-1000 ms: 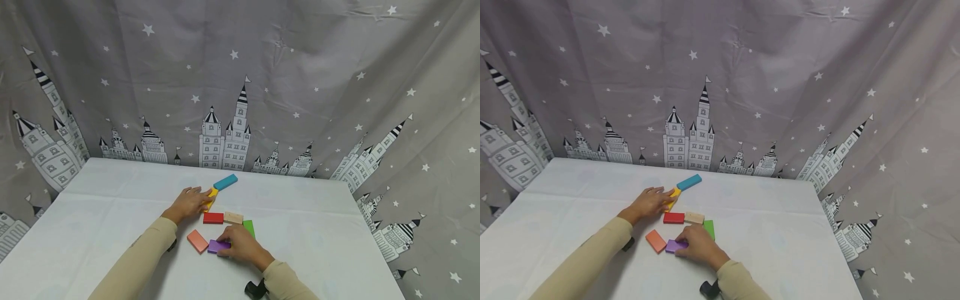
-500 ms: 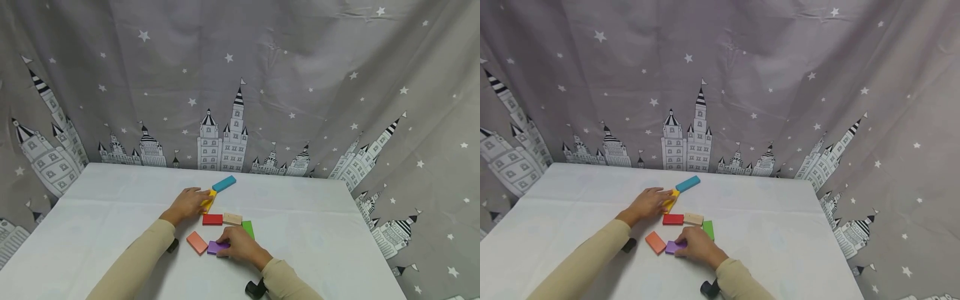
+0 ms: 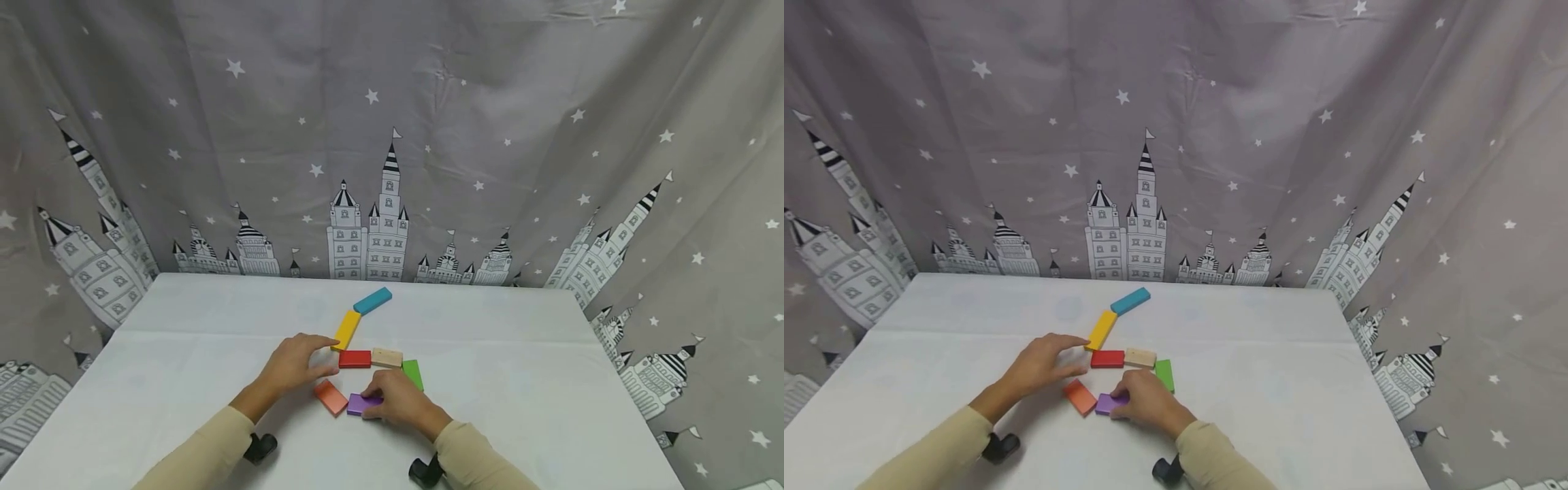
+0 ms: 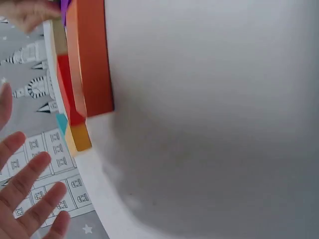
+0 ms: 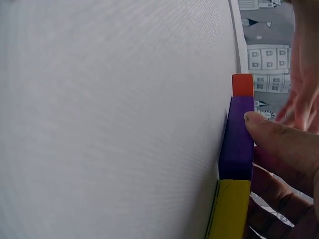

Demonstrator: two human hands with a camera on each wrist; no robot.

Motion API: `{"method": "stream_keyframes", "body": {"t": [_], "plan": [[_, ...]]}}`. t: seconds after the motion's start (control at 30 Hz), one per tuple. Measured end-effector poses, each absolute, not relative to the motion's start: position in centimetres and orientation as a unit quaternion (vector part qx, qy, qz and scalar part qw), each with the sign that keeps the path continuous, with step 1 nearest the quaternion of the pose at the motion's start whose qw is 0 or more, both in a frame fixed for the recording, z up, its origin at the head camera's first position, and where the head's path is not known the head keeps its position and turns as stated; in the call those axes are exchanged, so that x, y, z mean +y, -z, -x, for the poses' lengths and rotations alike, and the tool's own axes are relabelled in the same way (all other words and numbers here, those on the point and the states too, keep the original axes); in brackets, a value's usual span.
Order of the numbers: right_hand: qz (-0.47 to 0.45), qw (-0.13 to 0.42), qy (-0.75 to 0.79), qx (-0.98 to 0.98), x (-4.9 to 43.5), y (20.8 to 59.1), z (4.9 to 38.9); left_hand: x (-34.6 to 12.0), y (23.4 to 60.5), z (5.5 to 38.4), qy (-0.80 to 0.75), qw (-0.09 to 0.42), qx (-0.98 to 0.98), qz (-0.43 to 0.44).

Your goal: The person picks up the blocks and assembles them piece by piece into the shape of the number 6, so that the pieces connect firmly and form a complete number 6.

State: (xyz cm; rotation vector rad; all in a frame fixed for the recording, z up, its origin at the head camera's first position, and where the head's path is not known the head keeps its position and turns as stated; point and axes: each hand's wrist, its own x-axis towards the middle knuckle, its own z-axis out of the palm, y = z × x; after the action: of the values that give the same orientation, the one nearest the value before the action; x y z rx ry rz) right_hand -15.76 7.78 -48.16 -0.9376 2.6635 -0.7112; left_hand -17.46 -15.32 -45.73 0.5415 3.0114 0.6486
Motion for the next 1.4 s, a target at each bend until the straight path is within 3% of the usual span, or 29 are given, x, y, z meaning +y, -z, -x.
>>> {"method": "stream_keyframes", "body": {"t": [0.33,0.63,1.4], "plan": [[0.312,0.111,0.249,0.91,8.1,48.1,15.8,-15.2,45.7,14.0,-0.222,0.039,0.965,-0.134],[0.303,0.114,0.256,0.911,8.1,48.0,15.6,-14.2,47.1,11.9,-0.181,0.007,0.98,-0.083],[0.294,0.119,0.272,0.908,7.7,47.9,15.3,-13.5,47.8,12.2,-0.15,0.019,0.985,-0.079]]}}
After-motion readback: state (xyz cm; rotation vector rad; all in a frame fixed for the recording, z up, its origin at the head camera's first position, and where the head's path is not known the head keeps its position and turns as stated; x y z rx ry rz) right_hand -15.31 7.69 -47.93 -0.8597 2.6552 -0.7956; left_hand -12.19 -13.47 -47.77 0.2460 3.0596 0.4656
